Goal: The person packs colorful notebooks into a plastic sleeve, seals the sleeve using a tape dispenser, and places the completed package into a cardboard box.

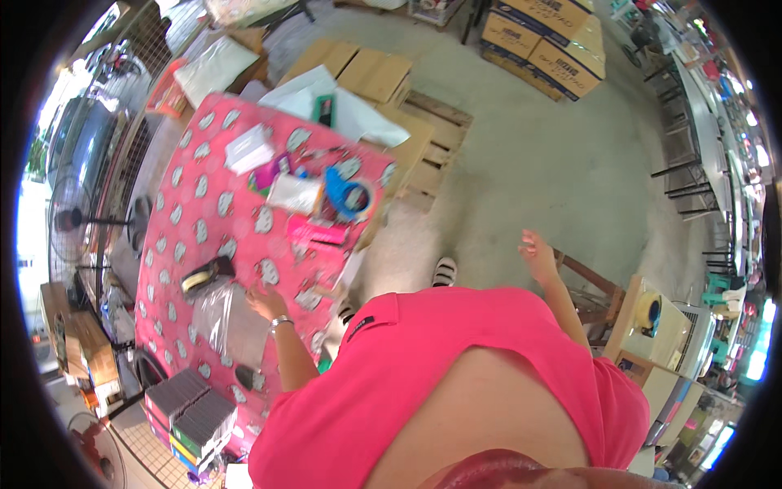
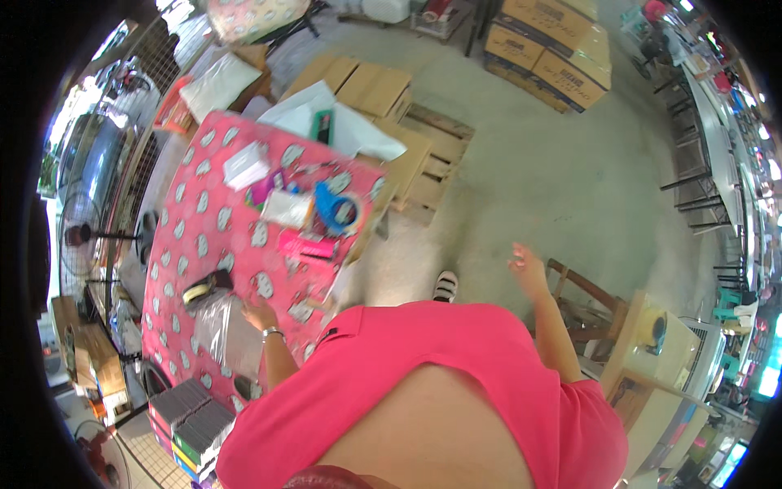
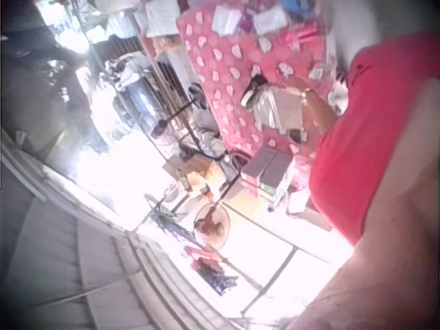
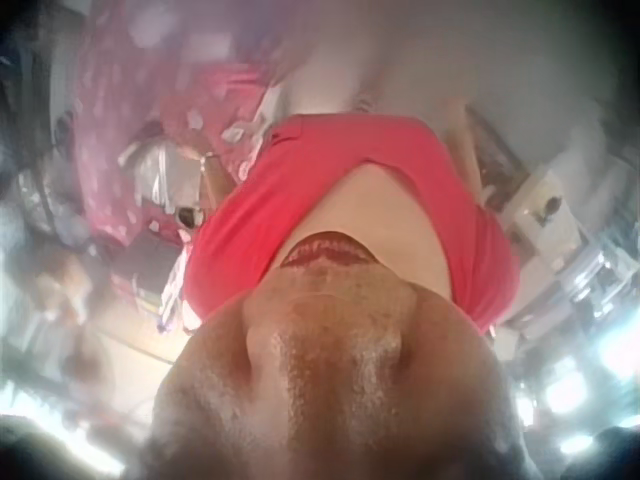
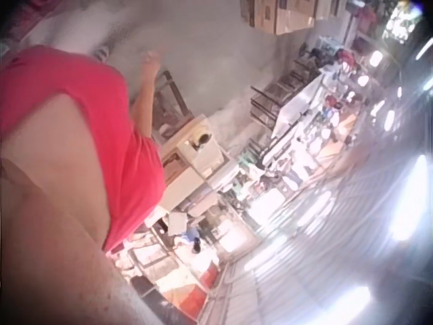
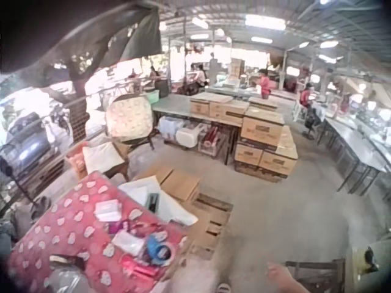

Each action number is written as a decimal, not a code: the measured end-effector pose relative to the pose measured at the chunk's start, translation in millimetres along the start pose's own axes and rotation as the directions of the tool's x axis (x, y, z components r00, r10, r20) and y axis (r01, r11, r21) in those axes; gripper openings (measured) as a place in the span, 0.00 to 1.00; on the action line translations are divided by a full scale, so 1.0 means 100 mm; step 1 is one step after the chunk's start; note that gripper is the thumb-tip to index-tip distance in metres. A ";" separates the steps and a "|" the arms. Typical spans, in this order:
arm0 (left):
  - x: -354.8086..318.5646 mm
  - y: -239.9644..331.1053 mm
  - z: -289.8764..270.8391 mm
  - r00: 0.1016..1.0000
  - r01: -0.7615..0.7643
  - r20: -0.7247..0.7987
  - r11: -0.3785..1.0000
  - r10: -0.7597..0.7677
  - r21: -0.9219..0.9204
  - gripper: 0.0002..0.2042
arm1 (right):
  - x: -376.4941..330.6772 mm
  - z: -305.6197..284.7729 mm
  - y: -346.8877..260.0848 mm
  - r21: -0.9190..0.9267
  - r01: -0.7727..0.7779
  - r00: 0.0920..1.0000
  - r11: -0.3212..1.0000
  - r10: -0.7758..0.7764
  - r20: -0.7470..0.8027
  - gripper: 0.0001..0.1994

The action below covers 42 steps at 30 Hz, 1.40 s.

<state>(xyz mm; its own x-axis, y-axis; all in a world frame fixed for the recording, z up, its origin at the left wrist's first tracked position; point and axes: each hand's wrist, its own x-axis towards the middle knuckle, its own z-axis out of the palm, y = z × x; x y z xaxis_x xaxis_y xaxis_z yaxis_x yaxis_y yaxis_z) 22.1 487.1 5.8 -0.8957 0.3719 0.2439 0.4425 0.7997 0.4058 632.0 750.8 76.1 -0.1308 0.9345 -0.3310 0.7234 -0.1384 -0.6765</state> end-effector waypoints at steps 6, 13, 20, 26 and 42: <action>-0.67 2.97 0.50 0.906 -0.406 0.093 0.909 0.414 -0.092 0.16 | 1.26 -0.84 -0.51 0.159 0.214 0.976 0.964 -0.218 0.007 0.23; -0.53 4.87 1.57 0.806 -0.488 0.256 0.844 0.534 -0.222 0.18 | 3.19 -1.75 -1.28 0.006 0.456 0.883 0.890 -0.454 0.121 0.21; 0.00 6.86 2.62 0.746 -0.333 0.472 0.877 0.469 -0.346 0.16 | 4.57 -3.10 -0.83 -0.026 0.187 0.969 0.982 -0.180 0.168 0.25; 0.41 8.28 3.36 0.646 -0.422 0.510 0.823 0.568 -0.381 0.16 | 5.90 -3.47 0.66 -0.039 -0.147 0.973 0.988 0.151 0.173 0.25; 0.64 9.64 4.61 0.831 0.080 0.554 0.977 0.045 -0.200 0.16 | 12.11 -4.16 0.42 -0.454 0.239 0.764 0.858 0.123 0.634 0.23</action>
<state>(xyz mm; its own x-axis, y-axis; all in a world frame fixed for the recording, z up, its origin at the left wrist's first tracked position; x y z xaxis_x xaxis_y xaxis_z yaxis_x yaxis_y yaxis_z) 371.6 1499.1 6.5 -0.7489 0.6065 -0.2669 0.3692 0.7164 0.5920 786.2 2013.0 -79.7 -0.4409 0.4886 -0.7529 0.8975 0.2537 -0.3608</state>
